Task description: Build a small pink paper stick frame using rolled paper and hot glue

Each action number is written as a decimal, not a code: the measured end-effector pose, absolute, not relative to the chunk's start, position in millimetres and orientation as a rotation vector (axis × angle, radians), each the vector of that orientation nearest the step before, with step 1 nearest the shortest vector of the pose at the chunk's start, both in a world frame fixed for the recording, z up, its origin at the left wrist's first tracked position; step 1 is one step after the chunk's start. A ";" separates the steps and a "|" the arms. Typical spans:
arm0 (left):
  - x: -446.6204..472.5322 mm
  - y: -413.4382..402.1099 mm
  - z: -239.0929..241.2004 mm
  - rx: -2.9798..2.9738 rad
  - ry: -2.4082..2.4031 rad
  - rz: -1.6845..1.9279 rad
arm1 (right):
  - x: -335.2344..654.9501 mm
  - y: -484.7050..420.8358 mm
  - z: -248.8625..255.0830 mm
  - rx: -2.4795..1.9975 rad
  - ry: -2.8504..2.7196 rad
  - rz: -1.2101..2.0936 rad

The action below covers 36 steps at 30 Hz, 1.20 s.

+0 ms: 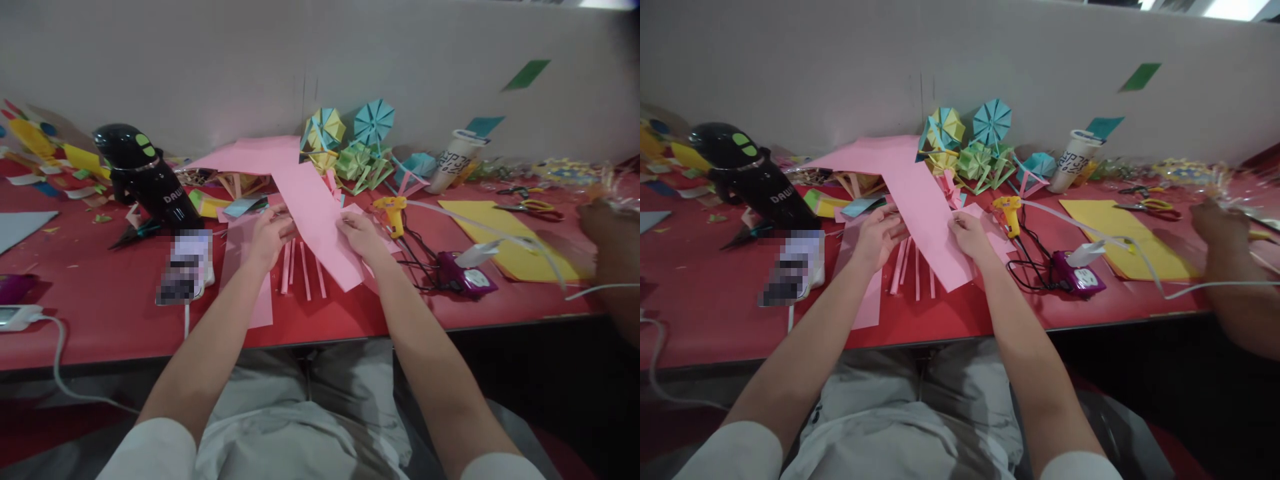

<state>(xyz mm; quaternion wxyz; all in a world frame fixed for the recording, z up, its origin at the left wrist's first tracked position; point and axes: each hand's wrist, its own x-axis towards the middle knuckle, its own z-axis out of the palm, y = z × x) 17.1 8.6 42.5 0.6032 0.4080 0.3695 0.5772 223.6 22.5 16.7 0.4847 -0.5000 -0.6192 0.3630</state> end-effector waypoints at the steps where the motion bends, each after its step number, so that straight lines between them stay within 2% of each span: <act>1: 16.1 8.1 44.0 0.969 0.836 1.310 | 226.9 24.9 15.9 -1.264 -1.537 0.819; 5: 10.3 12.2 42.1 1.160 0.940 1.197 | 239.1 32.1 15.3 -1.316 -1.518 0.759; 8: 0.7 18.6 33.7 1.489 1.368 1.142 | 249.7 39.2 18.9 -1.320 -1.369 0.851; 12: -10.5 19.1 29.5 1.942 1.836 0.650 | 264.8 53.0 24.7 -1.394 -1.156 0.949; 15: -9.3 12.6 36.1 2.046 1.918 0.354 | 269.3 59.1 22.3 -1.373 -1.112 0.976; 19: -2.3 4.8 43.5 2.068 1.895 0.181 | 263.1 57.0 11.0 -1.303 -1.046 0.969; 24: -1.9 3.0 40.5 2.043 1.861 0.326 | 255.5 52.9 1.6 -1.228 -1.096 0.949; 30: -5.1 13.3 31.8 1.825 1.695 0.751 | 259.1 53.6 -2.2 -1.274 -1.168 0.905; 36: -6.0 34.3 20.8 1.481 1.570 1.024 | 259.4 55.8 -3.8 -1.273 -1.146 0.912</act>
